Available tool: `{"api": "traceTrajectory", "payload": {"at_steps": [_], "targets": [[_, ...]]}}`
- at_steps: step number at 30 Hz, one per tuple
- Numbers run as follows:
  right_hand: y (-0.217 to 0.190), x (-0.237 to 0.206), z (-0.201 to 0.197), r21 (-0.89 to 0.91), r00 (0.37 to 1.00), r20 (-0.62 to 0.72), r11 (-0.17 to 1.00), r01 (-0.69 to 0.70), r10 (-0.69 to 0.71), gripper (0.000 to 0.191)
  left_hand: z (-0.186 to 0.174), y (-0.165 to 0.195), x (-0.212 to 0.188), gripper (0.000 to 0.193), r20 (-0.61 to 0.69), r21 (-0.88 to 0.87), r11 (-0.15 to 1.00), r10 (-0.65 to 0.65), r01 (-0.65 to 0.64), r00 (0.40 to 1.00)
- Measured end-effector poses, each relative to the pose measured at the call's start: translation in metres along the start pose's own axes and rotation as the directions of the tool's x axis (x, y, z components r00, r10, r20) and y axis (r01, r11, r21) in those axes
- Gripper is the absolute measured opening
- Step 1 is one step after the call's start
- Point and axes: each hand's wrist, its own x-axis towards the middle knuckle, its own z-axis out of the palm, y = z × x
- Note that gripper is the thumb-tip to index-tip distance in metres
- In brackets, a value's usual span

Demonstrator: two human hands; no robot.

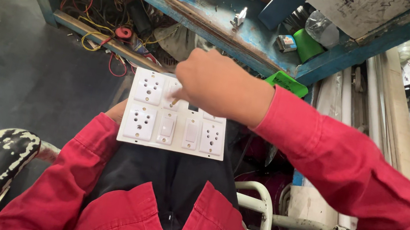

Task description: The person sits on a chair with a white electrical switch and socket plate resting on their lap and uses a screwdriver to unscrew screws from the plate and its sockets. They reposition the plate on their lap and continue unscrewing different screws, at one point reaching to the shelf behind them before resuming work on the plate.

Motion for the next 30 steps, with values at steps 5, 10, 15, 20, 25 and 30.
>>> {"api": "traceTrajectory", "payload": {"at_steps": [5,10,15,20,25,30], "targets": [[0.012,0.007,0.006,0.017,0.918,-0.204,0.937,0.350,-0.339,0.018,0.007,0.005,-0.004,0.044,0.040,-0.108,0.993,-0.040,0.044,0.998],[0.011,0.000,0.006,0.059,0.946,-0.171,0.955,0.290,-0.277,0.022,0.023,0.013,-0.003,0.050,0.085,0.020,1.000,0.019,-0.021,0.996],[0.000,-0.006,0.003,-0.011,1.000,0.007,1.000,0.026,-0.026,0.032,0.023,0.014,-0.001,0.050,0.097,-0.137,0.990,-0.031,0.044,0.995],[-0.001,-0.012,-0.002,0.224,0.909,-0.330,0.914,0.337,-0.255,0.013,0.029,0.015,0.001,0.043,0.080,-0.217,0.975,-0.022,0.039,0.997],[-0.006,-0.014,-0.001,0.166,0.918,-0.336,0.946,0.278,-0.211,0.023,0.034,0.019,0.001,0.043,0.084,-0.232,0.972,-0.027,0.046,0.996],[-0.007,-0.014,0.002,0.108,0.989,-0.121,0.989,0.097,-0.083,0.027,0.027,0.016,0.001,0.043,0.088,-0.179,0.983,-0.013,0.029,0.996]]}}
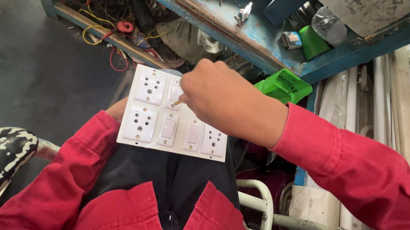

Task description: The person sits on a chair with a white electrical switch and socket plate resting on their lap and uses a screwdriver to unscrew screws from the plate and its sockets. They reposition the plate on their lap and continue unscrewing different screws, at one point reaching to the shelf behind them before resuming work on the plate.

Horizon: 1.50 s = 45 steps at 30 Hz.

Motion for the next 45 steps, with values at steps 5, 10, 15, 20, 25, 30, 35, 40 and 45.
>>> {"api": "traceTrajectory", "payload": {"at_steps": [5,10,15,20,25,30,35,40,45], "targets": [[0.000,-0.003,0.000,0.132,0.980,-0.132,0.977,0.167,-0.149,0.011,-0.009,-0.002,0.000,0.043,-0.002,0.034,0.999,0.006,-0.005,1.000],[-0.002,0.001,0.000,0.060,0.994,-0.077,0.995,0.083,-0.078,0.029,-0.007,-0.002,0.002,0.043,0.025,0.062,0.998,0.020,-0.021,0.999],[0.004,0.004,-0.003,0.055,0.999,-0.004,0.998,0.042,-0.042,0.034,-0.003,-0.002,0.004,0.044,0.038,0.097,0.994,0.038,-0.042,0.999],[0.005,-0.002,-0.003,0.137,0.992,-0.061,0.983,0.119,-0.112,0.020,-0.004,-0.002,0.007,0.044,0.060,0.149,0.987,0.058,-0.066,0.997],[0.005,-0.001,-0.001,0.106,0.989,-0.081,0.986,0.130,-0.122,0.011,-0.008,-0.002,0.010,0.044,0.077,0.181,0.980,0.066,-0.080,0.995],[0.007,0.002,-0.005,0.091,0.990,-0.031,0.986,0.137,-0.135,0.011,-0.010,-0.001,0.014,0.044,0.085,0.199,0.976,0.076,-0.092,0.993],[0.002,-0.001,-0.006,0.029,0.917,-0.087,0.919,0.393,-0.390,0.010,-0.014,-0.002,0.014,0.044,0.102,0.215,0.971,0.087,-0.107,0.991],[0.000,0.005,-0.007,0.070,0.991,-0.050,0.989,0.130,-0.126,0.034,-0.020,-0.003,0.016,0.045,0.117,0.243,0.961,0.104,-0.130,0.988],[0.009,0.006,-0.013,0.285,0.998,0.055,0.957,-0.056,0.042,0.026,-0.025,-0.003,0.019,0.045,0.140,0.283,0.947,0.119,-0.154,0.983]]}}
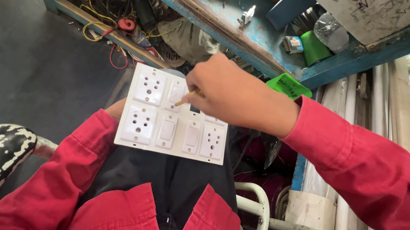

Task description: The person sits on a chair with a white electrical switch and socket plate resting on their lap and uses a screwdriver to unscrew screws from the plate and its sockets. They reposition the plate on their lap and continue unscrewing different screws, at one point reaching to the shelf behind them before resuming work on the plate.

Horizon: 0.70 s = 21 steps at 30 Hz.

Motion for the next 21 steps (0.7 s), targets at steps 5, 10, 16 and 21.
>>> {"api": "traceTrajectory", "payload": {"at_steps": [5,10,16,21], "targets": [[0.000,-0.008,0.012,-0.098,0.997,-0.070,0.995,0.004,-0.011,0.028,0.002,0.000,-0.002,0.049,-0.008,-0.063,0.997,-0.034,0.033,0.999],[0.000,-0.014,0.018,-0.137,0.994,-0.059,0.986,-0.099,0.091,0.028,0.016,0.011,-0.009,0.052,-0.033,0.023,0.999,-0.023,0.024,0.999],[0.004,-0.009,0.011,-0.151,0.999,-0.044,0.988,-0.028,0.021,0.025,0.044,0.028,-0.014,0.046,-0.081,-0.055,0.998,-0.015,0.011,0.997],[0.005,-0.012,0.006,-0.081,0.998,0.048,0.996,-0.032,0.036,0.020,0.064,0.037,-0.016,0.036,-0.114,-0.056,0.998,0.000,-0.007,0.993]]}}
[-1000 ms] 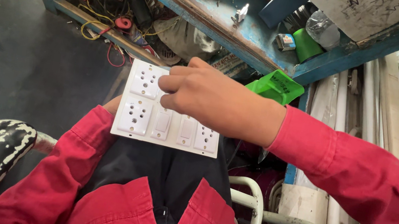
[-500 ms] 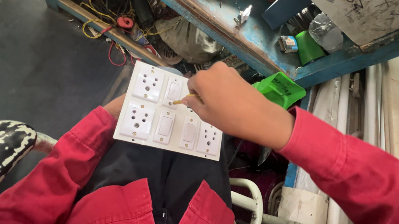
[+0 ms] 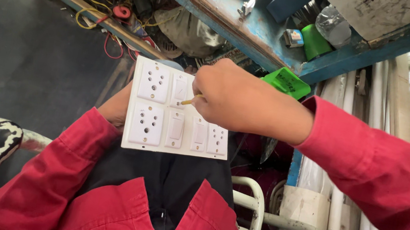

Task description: The person sits on a chair with a white electrical switch and socket plate resting on their lap and uses a screwdriver to unscrew screws from the plate and its sockets. They reposition the plate on their lap and continue unscrewing different screws, at one point reaching to the shelf behind them before resuming work on the plate.

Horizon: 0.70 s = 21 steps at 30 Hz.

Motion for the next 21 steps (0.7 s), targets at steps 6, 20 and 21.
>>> {"api": "traceTrajectory", "payload": {"at_steps": [6,20,21], "targets": [[-0.011,-0.007,-0.004,-0.406,0.958,0.236,0.912,-0.052,0.160,0.007,0.009,0.000,-0.004,0.040,0.059,0.255,0.951,0.166,-0.175,0.984],[0.002,-0.014,0.003,0.139,0.996,0.074,0.989,-0.049,0.039,0.013,-0.001,-0.017,0.000,0.045,0.033,-0.019,0.999,0.049,-0.048,0.998],[0.002,-0.012,0.003,0.114,0.999,-0.010,0.992,0.047,-0.046,0.015,-0.004,-0.018,0.000,0.044,0.053,-0.028,0.998,0.055,-0.054,0.997]]}}
